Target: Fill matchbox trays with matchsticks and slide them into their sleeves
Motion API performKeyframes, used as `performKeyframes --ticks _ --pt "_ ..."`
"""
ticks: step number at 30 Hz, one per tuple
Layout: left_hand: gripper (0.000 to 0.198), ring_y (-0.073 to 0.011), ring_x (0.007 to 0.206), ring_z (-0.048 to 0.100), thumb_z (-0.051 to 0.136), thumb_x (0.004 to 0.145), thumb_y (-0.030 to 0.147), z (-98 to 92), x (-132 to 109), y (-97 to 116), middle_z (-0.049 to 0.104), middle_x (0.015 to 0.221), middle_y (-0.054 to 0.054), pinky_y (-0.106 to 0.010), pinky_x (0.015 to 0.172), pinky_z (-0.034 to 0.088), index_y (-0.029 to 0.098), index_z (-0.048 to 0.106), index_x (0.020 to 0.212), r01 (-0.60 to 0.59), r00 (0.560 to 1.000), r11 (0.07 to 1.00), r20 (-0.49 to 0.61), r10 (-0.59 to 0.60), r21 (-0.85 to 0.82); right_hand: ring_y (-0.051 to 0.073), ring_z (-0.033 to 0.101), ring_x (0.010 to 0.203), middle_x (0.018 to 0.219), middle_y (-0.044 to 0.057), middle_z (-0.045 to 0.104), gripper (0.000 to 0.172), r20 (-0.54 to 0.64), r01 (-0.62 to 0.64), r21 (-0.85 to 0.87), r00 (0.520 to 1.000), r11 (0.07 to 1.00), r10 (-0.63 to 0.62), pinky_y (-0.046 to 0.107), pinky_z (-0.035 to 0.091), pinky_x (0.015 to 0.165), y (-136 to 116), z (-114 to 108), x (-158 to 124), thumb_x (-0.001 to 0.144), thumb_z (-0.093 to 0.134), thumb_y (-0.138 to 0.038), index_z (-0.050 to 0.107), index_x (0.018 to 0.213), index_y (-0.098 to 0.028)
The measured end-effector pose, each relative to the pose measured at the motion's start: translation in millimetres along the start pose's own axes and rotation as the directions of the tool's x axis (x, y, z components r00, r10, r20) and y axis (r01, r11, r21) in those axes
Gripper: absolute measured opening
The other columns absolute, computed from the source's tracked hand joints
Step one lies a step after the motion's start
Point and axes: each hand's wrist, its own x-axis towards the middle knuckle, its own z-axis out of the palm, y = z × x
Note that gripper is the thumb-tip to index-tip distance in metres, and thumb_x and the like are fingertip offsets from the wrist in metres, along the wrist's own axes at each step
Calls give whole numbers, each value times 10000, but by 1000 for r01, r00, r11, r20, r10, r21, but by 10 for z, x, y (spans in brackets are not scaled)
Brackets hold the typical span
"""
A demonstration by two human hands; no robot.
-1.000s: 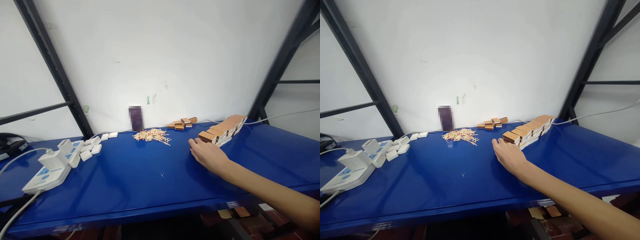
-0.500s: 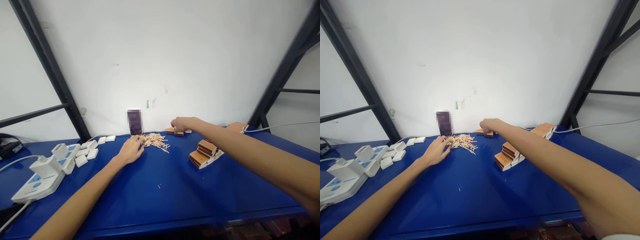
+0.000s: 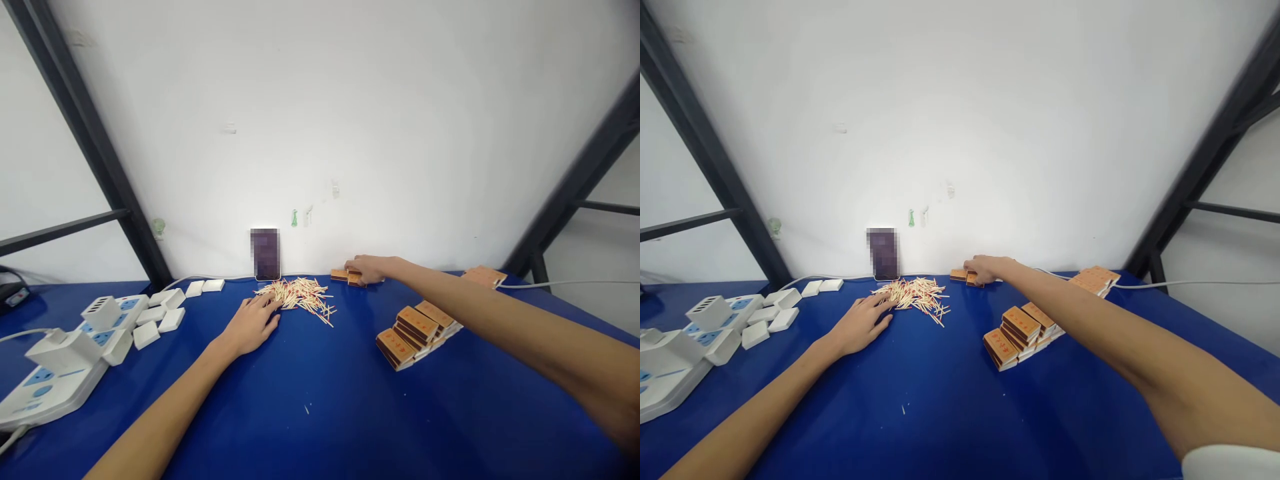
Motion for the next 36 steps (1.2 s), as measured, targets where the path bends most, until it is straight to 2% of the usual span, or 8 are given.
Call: performKeyframes --ticks 7,13,16,19,22,25,31,36 --pt "343 -241 1085 562 361 961 320 -152 -147 -3 588 1218 -88 -418 937 437 231 637 1143 -70 997 995 -30 68 -73 264 562 997 1161 129 598 567 47 -65 3 997 998 65 312 389 727 -69 -62 18 703 680 -256 519 1245 -209" --pt "391 -244 1144 508 335 977 372 -102 -121 -105 545 1269 -88 -431 995 407 221 565 1255 2 989 989 -145 -23 -148 230 566 955 1161 138 552 511 -22 -33 57 999 998 34 286 392 700 -226 -140 -34 761 629 -228 499 1252 -181" --pt "431 -254 1230 455 299 983 378 -50 -47 -227 493 1347 -95 -456 1030 381 222 501 1330 63 990 981 -114 -84 -181 237 571 955 1166 140 531 541 -105 2 54 994 999 4 288 405 692 -497 -266 -193 760 646 -245 492 1275 -178" --pt "449 -262 1286 415 297 978 376 -25 88 -321 443 1413 -93 -487 1060 343 241 447 1379 64 996 982 -45 -73 -177 220 587 886 1129 114 551 570 -135 122 86 985 989 -110 292 424 672 -981 -354 -527 755 666 -264 487 1293 -208" --pt "457 -268 1303 394 326 966 380 2 262 -345 432 1422 -103 -495 1073 317 231 451 1379 -11 1000 989 -9 10 -150 219 593 902 1093 85 571 541 -129 362 153 930 920 -344 303 451 711 -1504 -320 -921 759 679 -281 510 1272 -247" --pt "480 -277 1296 381 340 958 445 77 419 -336 452 1393 -107 -479 1056 337 226 471 1364 -51 999 984 -8 50 -168 222 600 895 1110 92 561 516 -172 430 180 899 885 -403 331 467 743 -1854 -201 -1202 815 623 -281 482 1310 -257" --pt "532 -272 1236 430 314 955 497 267 567 -374 477 1337 -134 -438 1057 336 178 485 1346 -17 1000 976 3 18 -216 239 577 967 1135 102 555 509 -279 423 252 893 871 -353 379 465 845 -2055 20 -1322 872 553 -304 443 1364 -239" --pt "458 -265 1241 440 312 958 423 266 555 -352 496 1311 -133 -410 1060 332 165 542 1258 -30 999 974 27 37 -225 257 558 1028 1166 100 559 528 -308 452 297 879 841 -364 405 451 891 -2095 164 -1242 887 539 -407 433 1381 -252"
